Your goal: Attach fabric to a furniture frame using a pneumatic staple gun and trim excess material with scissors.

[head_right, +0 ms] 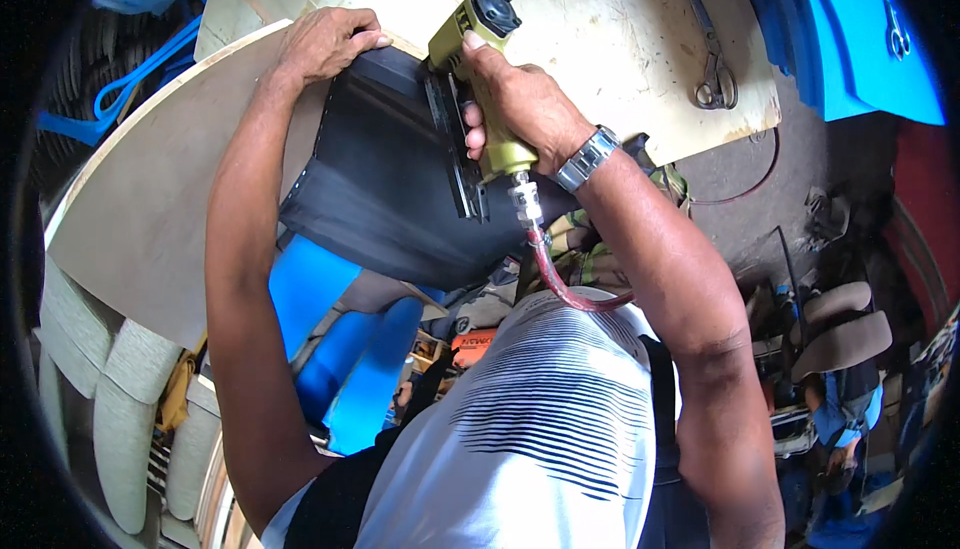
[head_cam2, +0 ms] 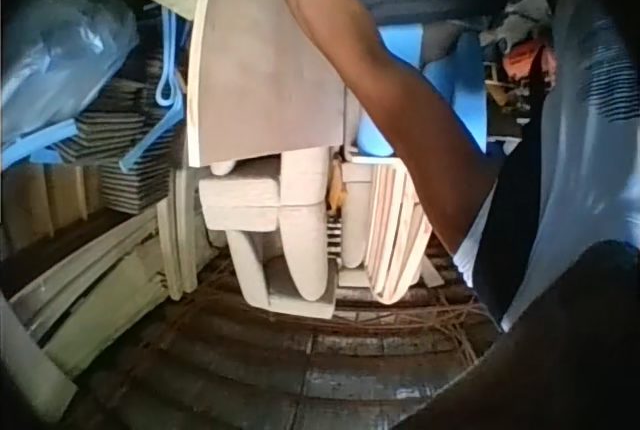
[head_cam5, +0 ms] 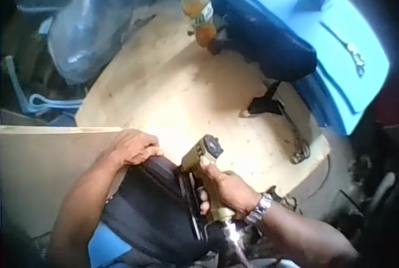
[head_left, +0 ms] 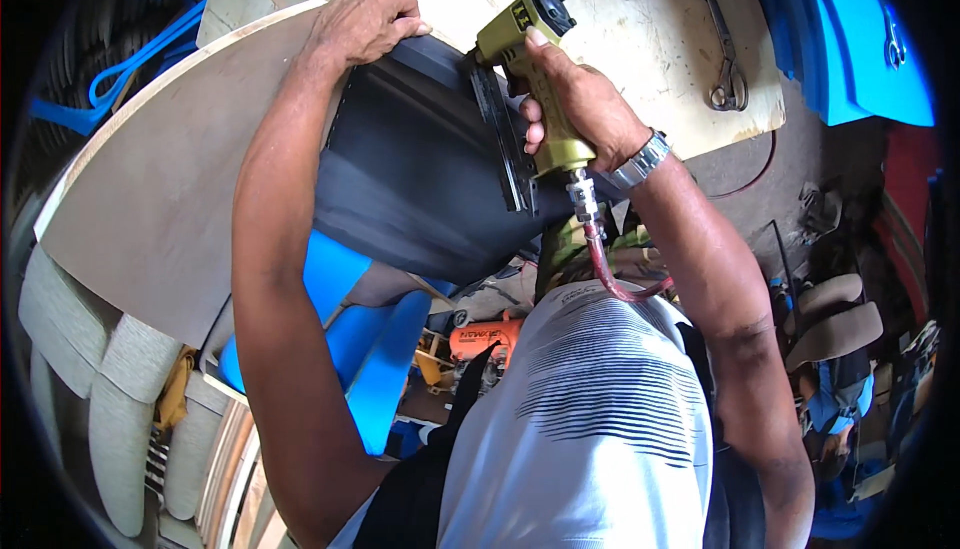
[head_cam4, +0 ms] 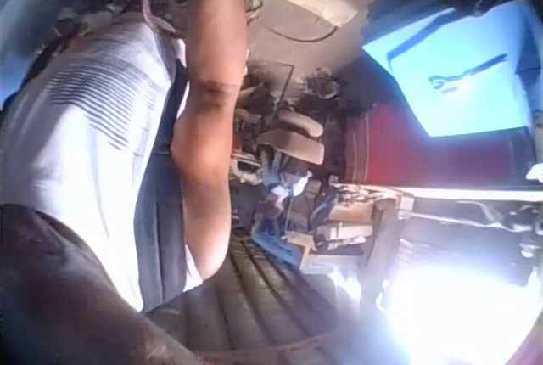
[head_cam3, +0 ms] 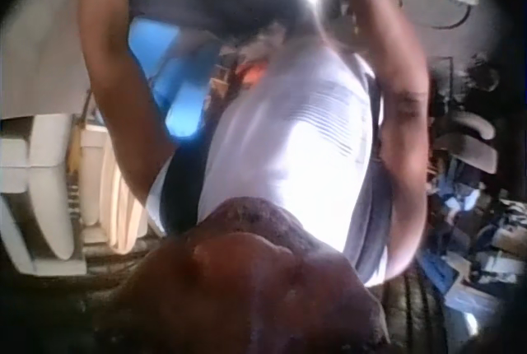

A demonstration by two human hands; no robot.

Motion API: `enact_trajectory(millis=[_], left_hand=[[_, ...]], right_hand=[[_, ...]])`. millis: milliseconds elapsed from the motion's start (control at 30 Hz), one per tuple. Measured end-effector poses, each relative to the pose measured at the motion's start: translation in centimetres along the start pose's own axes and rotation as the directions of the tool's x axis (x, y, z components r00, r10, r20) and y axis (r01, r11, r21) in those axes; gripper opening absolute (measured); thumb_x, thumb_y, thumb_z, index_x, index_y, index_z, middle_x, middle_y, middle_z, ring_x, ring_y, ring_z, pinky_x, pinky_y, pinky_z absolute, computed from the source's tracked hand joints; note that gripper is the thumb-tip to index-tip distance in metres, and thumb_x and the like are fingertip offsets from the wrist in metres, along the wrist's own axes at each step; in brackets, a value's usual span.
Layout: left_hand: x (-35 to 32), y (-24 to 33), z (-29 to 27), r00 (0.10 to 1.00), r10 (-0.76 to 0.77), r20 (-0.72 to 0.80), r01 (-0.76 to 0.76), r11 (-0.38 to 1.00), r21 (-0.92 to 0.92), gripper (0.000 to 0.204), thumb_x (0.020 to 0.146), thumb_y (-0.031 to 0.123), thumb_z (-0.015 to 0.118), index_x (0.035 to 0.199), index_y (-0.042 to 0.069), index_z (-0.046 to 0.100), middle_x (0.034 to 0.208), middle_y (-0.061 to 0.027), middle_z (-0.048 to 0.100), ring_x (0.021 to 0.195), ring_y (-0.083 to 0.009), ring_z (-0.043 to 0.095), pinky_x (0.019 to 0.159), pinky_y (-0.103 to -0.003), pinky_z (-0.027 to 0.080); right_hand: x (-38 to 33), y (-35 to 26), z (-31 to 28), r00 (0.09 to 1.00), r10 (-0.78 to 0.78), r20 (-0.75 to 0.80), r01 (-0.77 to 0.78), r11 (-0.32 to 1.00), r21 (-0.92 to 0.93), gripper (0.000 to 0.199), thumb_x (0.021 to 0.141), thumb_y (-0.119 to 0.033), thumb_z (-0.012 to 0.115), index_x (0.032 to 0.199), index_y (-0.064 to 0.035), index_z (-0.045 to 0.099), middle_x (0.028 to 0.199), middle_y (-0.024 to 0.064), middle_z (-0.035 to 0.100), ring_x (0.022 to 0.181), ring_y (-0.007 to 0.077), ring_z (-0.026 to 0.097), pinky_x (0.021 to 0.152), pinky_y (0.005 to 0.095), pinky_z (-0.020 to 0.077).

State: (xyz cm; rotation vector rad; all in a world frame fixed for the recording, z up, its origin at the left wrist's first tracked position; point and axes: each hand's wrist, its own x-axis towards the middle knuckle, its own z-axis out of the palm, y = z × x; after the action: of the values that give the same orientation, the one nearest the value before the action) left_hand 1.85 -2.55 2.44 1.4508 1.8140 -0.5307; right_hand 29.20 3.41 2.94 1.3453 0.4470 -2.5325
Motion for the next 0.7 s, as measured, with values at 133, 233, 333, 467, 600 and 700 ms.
enact_trajectory(millis=[133, 233, 333, 467, 600, 700], left_hand=[[0.4, -0.4, 0.6, 0.999, 0.012, -0.036, -0.013, 0.999, -0.032, 0.033, 0.089, 0.047, 0.063, 0.095, 0.016, 0.070, 0.083, -0.0097, 0.070, 0.085, -0.0315, 0.067, 0.079, -0.045, 0.051], [0.7, -0.6, 0.4, 1.000, 0.015, -0.017, -0.016, 0.999, -0.030, 0.033, 0.089, 0.047, 0.063, 0.095, 0.015, 0.070, 0.083, -0.0104, 0.070, 0.085, -0.0322, 0.067, 0.078, -0.046, 0.051], [0.5, -0.8, 0.7, 1.000, 0.006, -0.015, -0.007, 1.000, -0.025, 0.032, 0.089, 0.046, 0.062, 0.096, 0.015, 0.069, 0.083, -0.0115, 0.069, 0.085, -0.0329, 0.066, 0.079, -0.046, 0.050], [1.1, -0.9, 0.8, 1.000, 0.019, -0.014, -0.019, 1.000, -0.025, 0.030, 0.092, 0.042, 0.060, 0.097, 0.014, 0.068, 0.084, -0.0142, 0.069, 0.086, -0.0346, 0.066, 0.079, -0.046, 0.050], [1.8, -1.9, 0.5, 0.998, 0.059, 0.031, -0.059, 0.998, 0.013, 0.031, 0.093, 0.039, 0.058, 0.099, 0.010, 0.068, 0.087, -0.0155, 0.069, 0.087, -0.0347, 0.066, 0.080, -0.047, 0.050], [2.7, -3.0, -0.1, 0.989, 0.079, 0.126, -0.076, 0.997, -0.030, 0.031, 0.092, 0.034, 0.058, 0.099, 0.005, 0.068, 0.089, -0.0166, 0.070, 0.085, -0.0323, 0.067, 0.079, -0.045, 0.050]], right_hand=[[0.8, -0.6, 1.3, 0.998, -0.059, 0.005, 0.059, 0.998, -0.009, 0.064, 0.096, -0.055, 0.052, 0.121, 0.0044, 0.052, 0.071, 0.0057, 0.059, 0.053, 0.0171, 0.062, 0.050, 0.0351, 0.0559], [1.7, -0.8, 2.2, 0.999, -0.039, 0.022, 0.039, 0.999, 0.016, 0.063, 0.097, -0.054, 0.052, 0.121, 0.0041, 0.052, 0.072, 0.0064, 0.060, 0.054, 0.0176, 0.063, 0.051, 0.0354, 0.0565], [2.5, -0.6, 2.1, 0.997, -0.061, 0.040, 0.060, 0.997, 0.040, 0.059, 0.097, -0.053, 0.052, 0.110, 0.0045, 0.053, 0.072, 0.0069, 0.060, 0.054, 0.0180, 0.063, 0.051, 0.0357, 0.0571], [3.2, -0.9, 3.5, 0.995, -0.092, 0.038, 0.089, 0.994, 0.066, 0.057, 0.096, -0.053, 0.053, 0.101, 0.0039, 0.055, 0.070, 0.0070, 0.060, 0.054, 0.0177, 0.063, 0.051, 0.0356, 0.0571], [3.4, -0.8, 3.6, 0.994, -0.091, 0.057, 0.086, 0.993, 0.075, 0.056, 0.097, -0.052, 0.052, 0.104, 0.0039, 0.054, 0.070, 0.0068, 0.060, 0.054, 0.0181, 0.063, 0.051, 0.0359, 0.0571], [2.6, -1.1, 3.0, 0.994, -0.073, 0.080, 0.067, 0.994, 0.082, 0.057, 0.097, -0.051, 0.053, 0.108, 0.0043, 0.054, 0.071, 0.0076, 0.060, 0.054, 0.0184, 0.063, 0.050, 0.0361, 0.0574]])
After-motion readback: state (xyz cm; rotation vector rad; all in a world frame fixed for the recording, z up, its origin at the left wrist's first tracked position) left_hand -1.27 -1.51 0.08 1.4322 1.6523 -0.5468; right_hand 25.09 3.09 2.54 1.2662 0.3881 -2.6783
